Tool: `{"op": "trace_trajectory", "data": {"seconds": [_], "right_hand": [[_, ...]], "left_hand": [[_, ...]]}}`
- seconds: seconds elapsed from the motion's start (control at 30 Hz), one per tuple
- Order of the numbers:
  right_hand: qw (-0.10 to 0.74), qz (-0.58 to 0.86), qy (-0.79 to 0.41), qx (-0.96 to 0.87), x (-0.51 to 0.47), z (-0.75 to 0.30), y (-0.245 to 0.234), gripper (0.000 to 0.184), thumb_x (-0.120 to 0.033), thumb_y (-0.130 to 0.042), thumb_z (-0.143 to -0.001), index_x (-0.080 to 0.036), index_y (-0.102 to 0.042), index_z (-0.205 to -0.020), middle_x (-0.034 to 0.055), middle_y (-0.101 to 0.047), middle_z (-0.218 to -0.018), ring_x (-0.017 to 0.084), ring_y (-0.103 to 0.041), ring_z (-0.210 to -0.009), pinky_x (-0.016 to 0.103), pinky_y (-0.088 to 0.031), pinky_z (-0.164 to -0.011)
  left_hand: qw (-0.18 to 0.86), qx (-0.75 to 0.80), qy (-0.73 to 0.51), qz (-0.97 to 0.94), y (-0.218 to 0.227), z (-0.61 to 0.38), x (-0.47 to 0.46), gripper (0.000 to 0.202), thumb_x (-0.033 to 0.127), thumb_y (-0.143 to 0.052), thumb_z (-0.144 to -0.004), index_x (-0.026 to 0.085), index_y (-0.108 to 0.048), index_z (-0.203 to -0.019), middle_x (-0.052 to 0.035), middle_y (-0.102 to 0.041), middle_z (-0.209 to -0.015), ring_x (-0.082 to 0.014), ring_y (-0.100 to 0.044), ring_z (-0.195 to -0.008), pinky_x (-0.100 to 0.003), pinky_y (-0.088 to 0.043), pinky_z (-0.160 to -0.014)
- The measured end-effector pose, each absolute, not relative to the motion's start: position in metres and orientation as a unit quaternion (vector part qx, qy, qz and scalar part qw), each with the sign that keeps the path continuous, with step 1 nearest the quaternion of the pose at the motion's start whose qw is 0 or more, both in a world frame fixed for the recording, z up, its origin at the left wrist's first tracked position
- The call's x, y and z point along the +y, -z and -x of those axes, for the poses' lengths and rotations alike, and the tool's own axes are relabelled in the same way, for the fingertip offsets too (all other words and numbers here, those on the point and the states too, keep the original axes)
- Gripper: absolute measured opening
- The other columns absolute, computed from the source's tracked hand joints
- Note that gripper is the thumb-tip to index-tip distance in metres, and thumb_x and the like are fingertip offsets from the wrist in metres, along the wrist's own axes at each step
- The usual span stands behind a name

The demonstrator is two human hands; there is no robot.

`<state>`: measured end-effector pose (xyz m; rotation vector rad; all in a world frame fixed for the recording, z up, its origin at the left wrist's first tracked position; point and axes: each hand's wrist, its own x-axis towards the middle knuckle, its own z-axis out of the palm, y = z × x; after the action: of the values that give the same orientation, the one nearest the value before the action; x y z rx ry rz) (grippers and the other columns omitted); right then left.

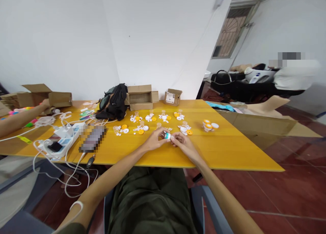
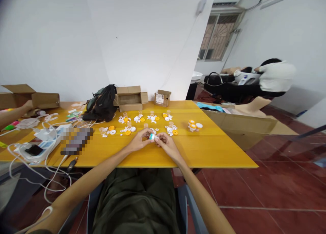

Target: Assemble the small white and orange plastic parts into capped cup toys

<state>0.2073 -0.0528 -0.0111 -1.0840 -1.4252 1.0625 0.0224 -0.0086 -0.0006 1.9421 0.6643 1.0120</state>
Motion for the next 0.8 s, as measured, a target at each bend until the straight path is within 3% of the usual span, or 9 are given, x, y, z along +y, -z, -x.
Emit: {"op": "trace_trajectory", "data": {"seconds": [0.13,0.3,0.6,0.8], "right_hand": [[0.494,0.442,-0.376,-0.648,-0.062,-0.211,0.006,0.037,-0.057,-0.071,-0.078,-0.025,-0.065,-0.095,0.0056,-0.074,-0.096,0.025,-0.07,-0.088,0.041,-0.058,-0.085],[0.425,0.466,-0.295,-0.718,-0.077,-0.227,0.002,0.026,-0.048,-0.065,-0.084,-0.025,-0.069,-0.095,0.0047,-0.075,-0.087,0.025,-0.069,-0.076,0.04,-0.059,-0.077],[0.491,0.546,-0.28,-0.619,-0.086,-0.285,0.019,0.038,-0.06,-0.072,-0.072,-0.026,-0.063,-0.086,0.0084,-0.077,-0.088,0.029,-0.075,-0.081,0.042,-0.063,-0.078],[0.491,0.649,-0.162,-0.558,-0.09,-0.342,0.024,0.038,-0.06,-0.072,-0.068,-0.026,-0.062,-0.081,0.0101,-0.078,-0.086,0.033,-0.076,-0.084,0.046,-0.062,-0.078]], "left_hand": [[0.396,0.24,-0.384,-0.799,-0.001,-0.021,-0.01,0.033,0.048,-0.072,-0.086,0.021,-0.071,-0.107,-0.0096,-0.066,-0.112,-0.0236,-0.063,-0.104,-0.036,-0.054,-0.089],[0.427,0.211,-0.368,-0.798,0.004,-0.022,-0.01,0.035,0.045,-0.074,-0.086,0.02,-0.071,-0.111,-0.0096,-0.067,-0.11,-0.0196,-0.067,-0.09,-0.034,-0.057,-0.083],[0.347,0.255,-0.315,-0.846,0.003,-0.021,-0.01,0.015,0.031,-0.065,-0.093,0.018,-0.073,-0.097,-0.0059,-0.073,-0.094,-0.0169,-0.066,-0.081,-0.03,-0.054,-0.08],[0.266,0.248,-0.278,-0.889,0.001,-0.02,-0.013,0.015,0.026,-0.058,-0.098,0.02,-0.072,-0.095,-0.0054,-0.073,-0.095,-0.0184,-0.067,-0.089,-0.03,-0.053,-0.086]]}}
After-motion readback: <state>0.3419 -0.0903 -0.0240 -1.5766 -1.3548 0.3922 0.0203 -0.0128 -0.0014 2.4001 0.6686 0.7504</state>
